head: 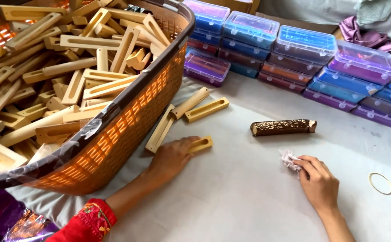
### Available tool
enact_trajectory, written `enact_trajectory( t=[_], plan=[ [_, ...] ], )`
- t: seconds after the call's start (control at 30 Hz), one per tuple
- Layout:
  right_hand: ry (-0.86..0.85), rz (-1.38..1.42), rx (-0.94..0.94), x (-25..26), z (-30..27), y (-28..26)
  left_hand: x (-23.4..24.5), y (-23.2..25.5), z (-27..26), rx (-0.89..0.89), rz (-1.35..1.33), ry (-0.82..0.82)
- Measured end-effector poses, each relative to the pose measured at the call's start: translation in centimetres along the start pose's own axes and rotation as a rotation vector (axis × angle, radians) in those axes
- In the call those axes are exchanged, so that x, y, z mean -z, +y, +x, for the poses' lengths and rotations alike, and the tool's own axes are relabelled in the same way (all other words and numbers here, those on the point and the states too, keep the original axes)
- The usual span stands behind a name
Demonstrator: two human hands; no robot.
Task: Packaging items into boxes and cleaning wooden display stands.
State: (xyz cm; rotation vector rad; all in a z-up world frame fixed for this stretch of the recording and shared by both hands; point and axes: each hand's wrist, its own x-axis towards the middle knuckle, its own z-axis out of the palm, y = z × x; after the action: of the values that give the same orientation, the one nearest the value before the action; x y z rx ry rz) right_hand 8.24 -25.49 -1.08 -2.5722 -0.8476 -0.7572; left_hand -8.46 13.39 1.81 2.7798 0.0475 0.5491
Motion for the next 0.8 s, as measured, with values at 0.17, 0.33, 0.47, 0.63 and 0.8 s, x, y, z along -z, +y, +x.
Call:
enact_trajectory(
  t=[0.17, 0.33, 0.47, 0.63, 0.8],
  plan=[
    [0.011, 0.018, -0.002, 0.4, 0.2, -0.5, 0.8, 2.3, 6.8, -0.262, -0.073, 0.226],
    [0.035, 0.021, 0.018, 0.0, -0.1, -0.3, -6.4, -2.1, 12.5, -0.125, 0.153, 0.238],
    [0.061, 0.017, 0.036, 0.3, 0.5, 0.0, -9.9, -4.4, 12.8, -0.132, 0.332, 0.214],
    [0.014, 0.062, -0.001, 0.7, 0.6, -0.8, -8.6, -3.6, 11.8, -0.164, 0.203, 0.253],
    [0.039, 0.053, 0.007, 0.5, 0.4, -0.3, -5.7, -0.3, 10.9, -0.245, 0.079, 0.395]
  ],
)
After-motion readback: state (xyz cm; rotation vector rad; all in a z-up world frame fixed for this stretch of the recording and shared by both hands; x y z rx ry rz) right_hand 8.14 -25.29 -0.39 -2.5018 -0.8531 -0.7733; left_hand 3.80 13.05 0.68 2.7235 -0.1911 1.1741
